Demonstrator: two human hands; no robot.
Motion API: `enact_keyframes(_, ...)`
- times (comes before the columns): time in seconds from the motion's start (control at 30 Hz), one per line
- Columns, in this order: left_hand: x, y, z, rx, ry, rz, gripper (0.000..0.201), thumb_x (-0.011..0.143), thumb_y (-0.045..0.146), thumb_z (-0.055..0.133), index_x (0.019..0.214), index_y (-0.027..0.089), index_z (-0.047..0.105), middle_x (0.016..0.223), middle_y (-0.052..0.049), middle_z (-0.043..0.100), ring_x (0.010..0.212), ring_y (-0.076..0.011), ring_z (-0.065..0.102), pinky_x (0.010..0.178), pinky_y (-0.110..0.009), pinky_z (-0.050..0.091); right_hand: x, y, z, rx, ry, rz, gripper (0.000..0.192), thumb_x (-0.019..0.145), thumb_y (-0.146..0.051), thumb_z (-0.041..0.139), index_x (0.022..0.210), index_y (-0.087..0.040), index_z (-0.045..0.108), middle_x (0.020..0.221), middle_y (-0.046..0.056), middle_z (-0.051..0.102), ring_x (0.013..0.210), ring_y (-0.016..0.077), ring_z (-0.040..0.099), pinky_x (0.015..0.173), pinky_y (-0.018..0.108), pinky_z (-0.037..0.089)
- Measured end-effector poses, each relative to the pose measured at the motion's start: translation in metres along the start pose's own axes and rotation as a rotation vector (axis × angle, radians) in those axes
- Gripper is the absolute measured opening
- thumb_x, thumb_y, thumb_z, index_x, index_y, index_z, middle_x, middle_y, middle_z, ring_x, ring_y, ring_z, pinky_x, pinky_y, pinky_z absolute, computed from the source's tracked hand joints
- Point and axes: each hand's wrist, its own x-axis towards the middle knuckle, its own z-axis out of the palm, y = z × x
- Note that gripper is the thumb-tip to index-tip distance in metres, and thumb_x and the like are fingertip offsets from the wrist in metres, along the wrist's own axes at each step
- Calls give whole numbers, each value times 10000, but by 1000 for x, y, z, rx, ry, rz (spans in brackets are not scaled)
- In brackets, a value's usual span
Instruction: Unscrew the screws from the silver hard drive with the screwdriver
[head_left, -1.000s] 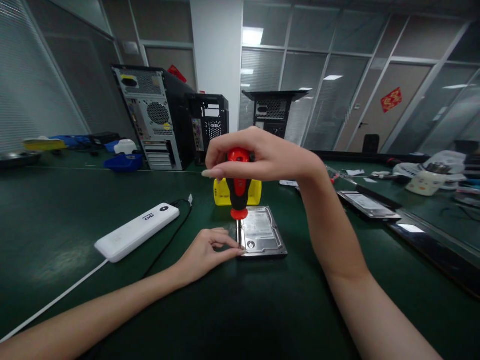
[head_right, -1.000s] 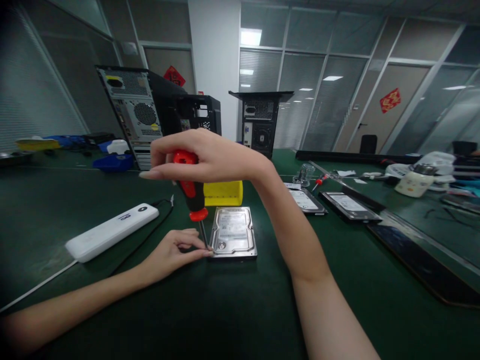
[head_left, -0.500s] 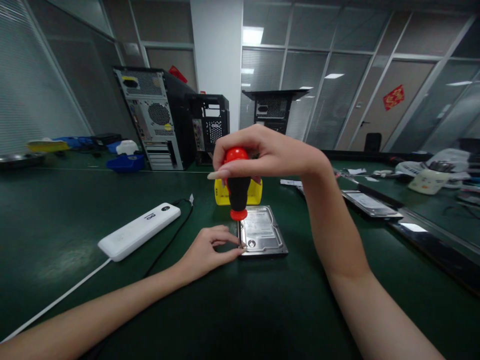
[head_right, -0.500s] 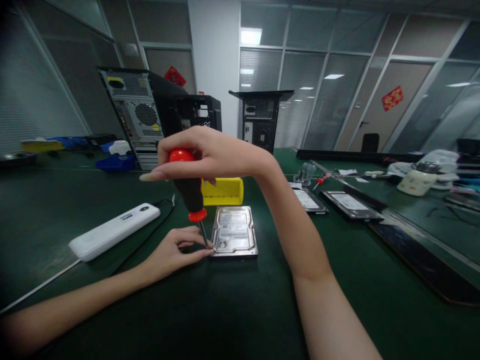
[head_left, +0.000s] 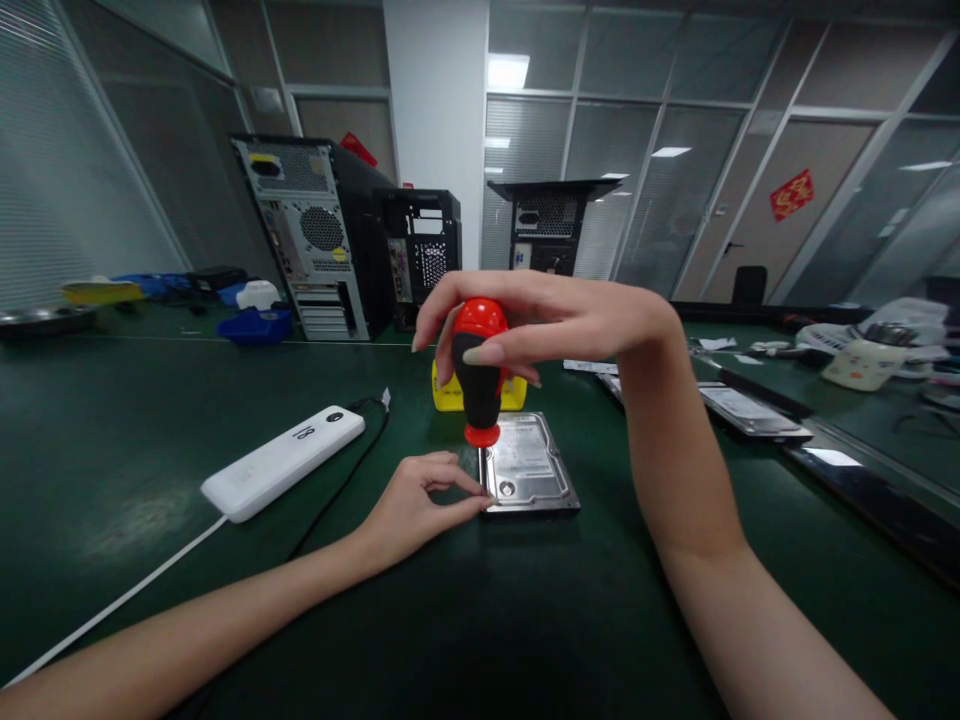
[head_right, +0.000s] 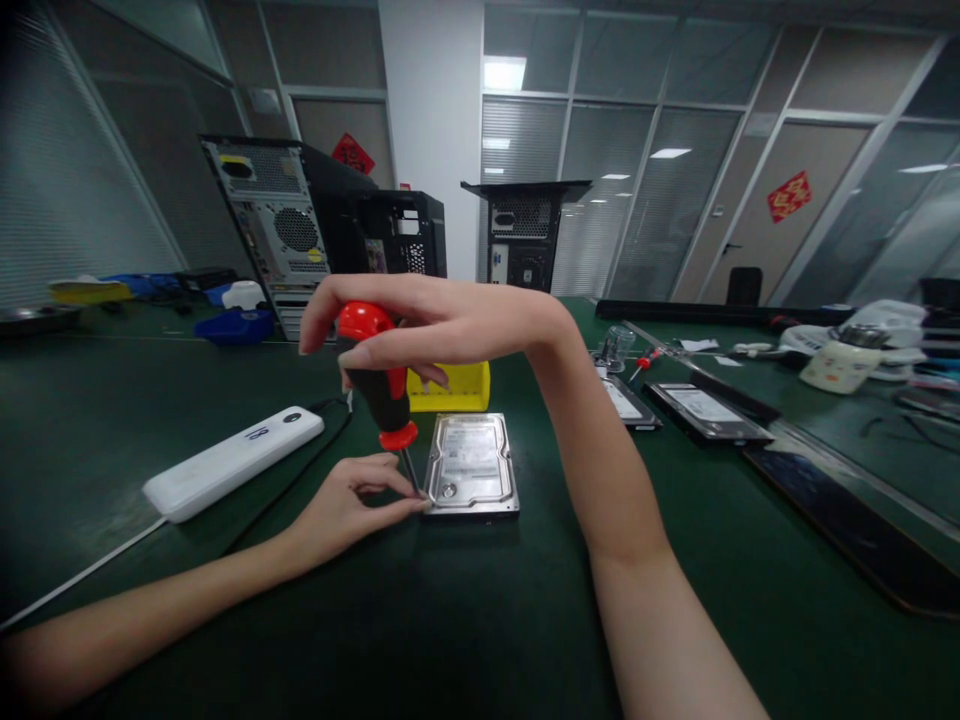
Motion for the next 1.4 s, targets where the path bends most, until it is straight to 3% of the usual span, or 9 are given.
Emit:
enact_keyframes(0.2, 0, 3, 0, 12, -33, 2, 155, 823, 320, 692, 815, 197, 787, 752, -23, 639, 692, -145, 567, 603, -223, 432, -1, -4, -3, -137, 46, 92, 197, 870, -241, 613, 987, -84, 597, 987, 25, 608, 846, 58, 566, 728, 147, 474)
enact_keyframes(0.4, 0, 4, 0, 25, -31, 25, 175, 826, 304, 665, 796, 174, 779, 734, -30, 628, 698, -149, 569, 573, -217, 407, 8, -3, 7, -247, 154, 107, 287, 843, -380, 644, 780, -133, 512, 772, -27, 533, 704, 45, 470, 667, 158, 412)
enact_keyframes(0.57, 0, 2, 1, 23, -31, 48, 174, 826, 295, 650, 798, 175, 772, 755, -32, 633, 730, -155, 586, 590, -217, 426, 13, -4, 12, -252, 141, 40, 214, 880, -324, 615, 828, -118, 589, 816, -7, 582, 740, 53, 507, 709, 169, 413)
enact_keyframes(0.7, 0, 1, 1, 36, -24, 63, 171, 828, 279, 645, 801, 169, 773, 740, -30, 626, 711, -149, 582, 590, -216, 424, 11, -9, 11, -266, 151, 96, 411, 921, -453, 549, 759, -83, 623, 700, -12, 558, 618, 38, 463, 613, 193, 378)
enact_keyframes(0.8, 0, 1, 1, 39, -27, 75, 172, 830, 271, 645, 821, 162, 778, 744, -35, 631, 718, -151, 587, 586, -215, 416, 8, -9, 8, -156, 69, 186, 519, 997, -454, 363, 791, -64, 637, 764, 16, 602, 731, 61, 541, 699, 190, 426)
enact_keyframes(0.93, 0, 1, 1, 37, -38, 73, 176, 836, 273, 645, 830, 166, 784, 730, -30, 627, 681, -138, 560, 559, -209, 389, 7, -1, 4, -44, 47, -23, 335, 1002, -235, 368, 961, -40, 637, 955, 63, 653, 927, 85, 594, 883, 207, 463)
enact_keyframes(1.13, 1, 2, 0, 46, -50, 47, 186, 844, 285, 640, 849, 170, 786, 726, -26, 622, 665, -132, 535, 563, -205, 395, 6, 12, 0, -22, 106, -88, 287, 995, -208, 426, 972, -17, 639, 947, 58, 657, 822, 31, 614, 778, 132, 489)
enact_keyframes(1.3, 0, 3, -1, 45, -71, 24, 194, 846, 293, 632, 879, 176, 783, 763, -28, 627, 688, -139, 556, 590, -212, 426, 6, 3, 3, -88, 122, -11, 363, 1011, -244, 391, 856, -18, 629, 804, 42, 618, 759, 34, 580, 735, 130, 471)
enact_keyframes(1.4, 1, 3, -2, 0, -93, -4, 203, 840, 305, 636, 892, 166, 775, 824, -42, 645, 780, -164, 598, 649, -226, 459, 4, -4, 5, -131, 119, 35, 276, 991, -210, 396, 877, -40, 581, 840, 30, 570, 758, 34, 531, 708, 131, 447)
